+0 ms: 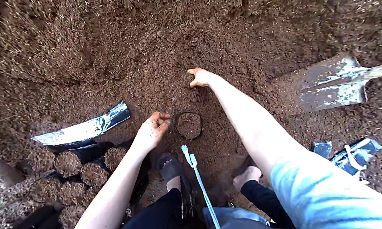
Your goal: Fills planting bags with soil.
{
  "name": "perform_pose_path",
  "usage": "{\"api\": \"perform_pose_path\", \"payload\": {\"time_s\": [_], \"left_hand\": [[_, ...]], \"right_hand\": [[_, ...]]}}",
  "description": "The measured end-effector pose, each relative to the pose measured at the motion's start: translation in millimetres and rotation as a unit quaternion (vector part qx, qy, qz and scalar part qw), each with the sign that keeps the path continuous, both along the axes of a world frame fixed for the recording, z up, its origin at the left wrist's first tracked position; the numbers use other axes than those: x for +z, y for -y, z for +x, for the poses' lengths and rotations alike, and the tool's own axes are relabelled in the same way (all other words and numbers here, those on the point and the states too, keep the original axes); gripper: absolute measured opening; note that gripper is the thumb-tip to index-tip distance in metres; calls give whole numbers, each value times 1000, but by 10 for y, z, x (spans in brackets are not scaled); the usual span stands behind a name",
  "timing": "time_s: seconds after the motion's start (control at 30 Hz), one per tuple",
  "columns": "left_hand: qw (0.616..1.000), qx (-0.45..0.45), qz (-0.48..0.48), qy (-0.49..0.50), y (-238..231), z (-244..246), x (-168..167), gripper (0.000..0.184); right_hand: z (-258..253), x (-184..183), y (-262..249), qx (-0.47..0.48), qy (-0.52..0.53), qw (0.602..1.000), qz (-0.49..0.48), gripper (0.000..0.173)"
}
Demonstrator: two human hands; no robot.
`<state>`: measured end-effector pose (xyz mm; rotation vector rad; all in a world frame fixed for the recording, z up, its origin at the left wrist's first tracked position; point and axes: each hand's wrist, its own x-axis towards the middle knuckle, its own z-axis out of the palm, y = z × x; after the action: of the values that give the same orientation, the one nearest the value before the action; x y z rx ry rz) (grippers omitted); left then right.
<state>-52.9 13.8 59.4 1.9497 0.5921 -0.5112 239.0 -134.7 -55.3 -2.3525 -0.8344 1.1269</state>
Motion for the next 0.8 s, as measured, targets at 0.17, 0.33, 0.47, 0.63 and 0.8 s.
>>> {"api": "perform_pose_path", "payload": {"time_s": [0.17,0.33,0.47,0.63,0.8], "left_hand": [[1000,18,-2,-4,106,-173,-96,30],[1000,4,-9,-25,319,-233,-128,37],[999,-10,6,-35,442,-244,-157,49],[997,-35,35,-59,514,-204,-153,50],[995,-63,44,-69,505,-187,-200,61]], "right_hand": [[-765,1293,207,154,36,987,-37,66],[-1694,1733,169,206,113,967,-101,60],[-2027,1629,157,167,143,965,-142,61],[-2234,1360,381,117,205,971,-18,38],[-2278,1184,818,66,267,952,136,62]]}}
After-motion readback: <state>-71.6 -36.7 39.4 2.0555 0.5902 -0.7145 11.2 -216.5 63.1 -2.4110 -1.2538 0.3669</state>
